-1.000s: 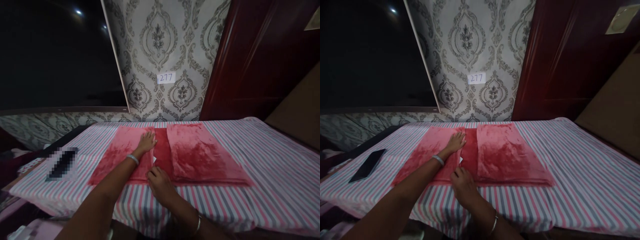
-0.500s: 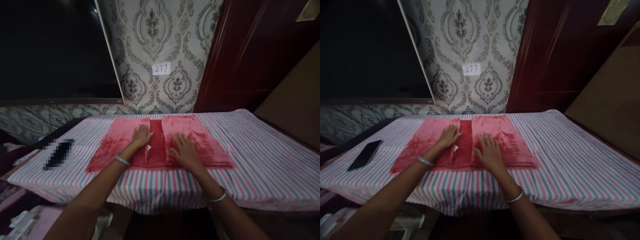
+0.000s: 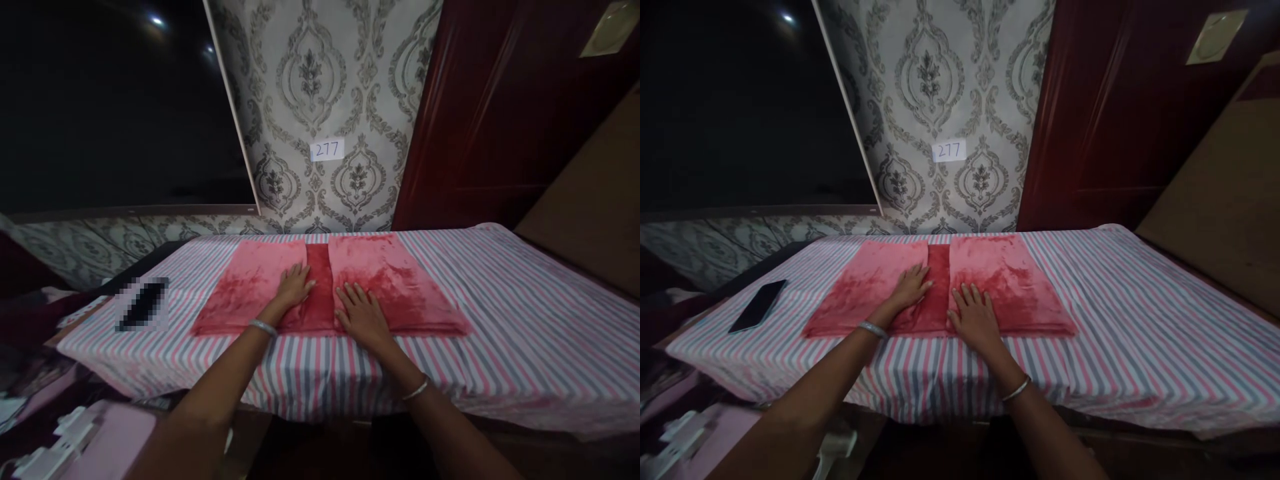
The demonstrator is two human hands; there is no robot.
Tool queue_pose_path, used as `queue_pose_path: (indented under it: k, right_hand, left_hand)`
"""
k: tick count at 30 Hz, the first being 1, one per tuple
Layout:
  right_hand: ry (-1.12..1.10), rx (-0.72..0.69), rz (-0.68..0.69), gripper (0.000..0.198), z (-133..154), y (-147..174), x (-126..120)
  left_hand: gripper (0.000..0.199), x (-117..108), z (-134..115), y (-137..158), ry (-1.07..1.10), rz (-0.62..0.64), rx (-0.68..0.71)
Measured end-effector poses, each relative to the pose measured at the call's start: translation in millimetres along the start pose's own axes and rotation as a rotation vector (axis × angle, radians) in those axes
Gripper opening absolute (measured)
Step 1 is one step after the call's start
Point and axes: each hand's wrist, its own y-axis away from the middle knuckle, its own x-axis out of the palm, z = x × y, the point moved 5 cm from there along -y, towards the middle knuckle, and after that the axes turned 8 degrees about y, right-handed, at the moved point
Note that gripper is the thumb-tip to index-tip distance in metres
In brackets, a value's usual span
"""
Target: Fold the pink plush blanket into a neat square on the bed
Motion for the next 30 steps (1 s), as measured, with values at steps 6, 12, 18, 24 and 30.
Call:
queue_pose_path:
  k: [6,12,18,24,30]
  right_hand:
    - [-0.053,0.053,0.017,0.054,5,-2,-7]
    - [-0.241,-0.184,-0.123,0.054,68,-13,-28]
    - [-0.413,-0.276,-0.035,0.053,103,-42,-15]
    - [-0.43,-0.35,-0.007,0.051,112,-43,-7]
    - [-0.322,-0.424,0.061,0.054,125,-15,11]
  left_hand:
    - [0.068,13,-7,68,0.008,-0.074,0.049]
    - [0.07,43,-37,114,0.002,-0.2,0.131]
    - [0.062,27,-45,120,0.194,-0.125,0.234]
    - [0.039,-54,39,151,0.446,-0.394,0.063]
    - [0.046,-102,170,158,0.442,-0.606,-0.44]
